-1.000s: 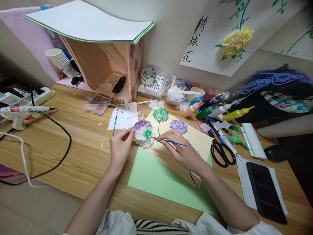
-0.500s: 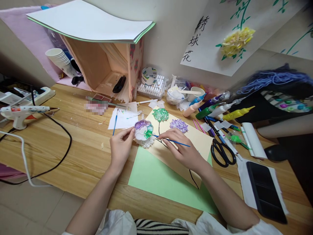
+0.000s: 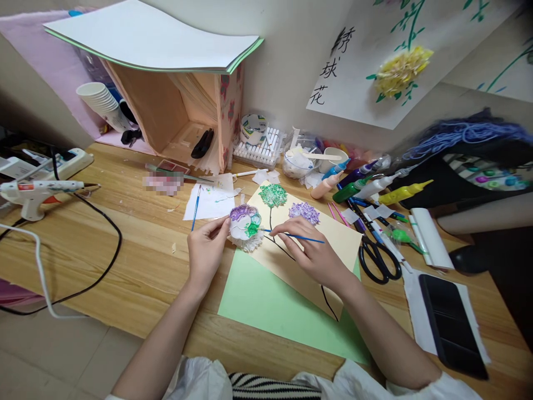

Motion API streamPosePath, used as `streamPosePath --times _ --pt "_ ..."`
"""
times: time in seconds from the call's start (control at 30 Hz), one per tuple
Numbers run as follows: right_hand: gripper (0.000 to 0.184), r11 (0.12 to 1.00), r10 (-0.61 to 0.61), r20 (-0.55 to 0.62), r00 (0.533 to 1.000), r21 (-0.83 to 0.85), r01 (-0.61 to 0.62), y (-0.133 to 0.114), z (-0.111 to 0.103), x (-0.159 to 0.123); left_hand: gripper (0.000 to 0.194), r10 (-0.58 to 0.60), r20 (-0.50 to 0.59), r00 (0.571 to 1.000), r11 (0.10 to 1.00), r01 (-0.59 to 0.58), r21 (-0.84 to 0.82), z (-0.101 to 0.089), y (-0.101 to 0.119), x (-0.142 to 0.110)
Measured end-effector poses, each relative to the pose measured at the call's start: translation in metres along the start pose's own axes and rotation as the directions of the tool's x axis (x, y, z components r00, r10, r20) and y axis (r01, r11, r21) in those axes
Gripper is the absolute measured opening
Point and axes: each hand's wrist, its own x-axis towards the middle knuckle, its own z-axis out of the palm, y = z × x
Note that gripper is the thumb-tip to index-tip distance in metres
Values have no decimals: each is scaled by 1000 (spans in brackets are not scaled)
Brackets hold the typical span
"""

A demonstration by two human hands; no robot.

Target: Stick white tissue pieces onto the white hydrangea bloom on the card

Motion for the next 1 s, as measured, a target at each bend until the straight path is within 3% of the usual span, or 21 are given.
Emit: streamPosePath --times 0.47,1.0 --pt "22 999 54 -23 998 3 -54 1 -2 -1 30 0 -19 1000 1000 0 -26 -1 0 1" --pt "12 999 35 -56 998 6 -35 4 -12 -3 37 -123 8 992 983 123 -137 -3 5 3"
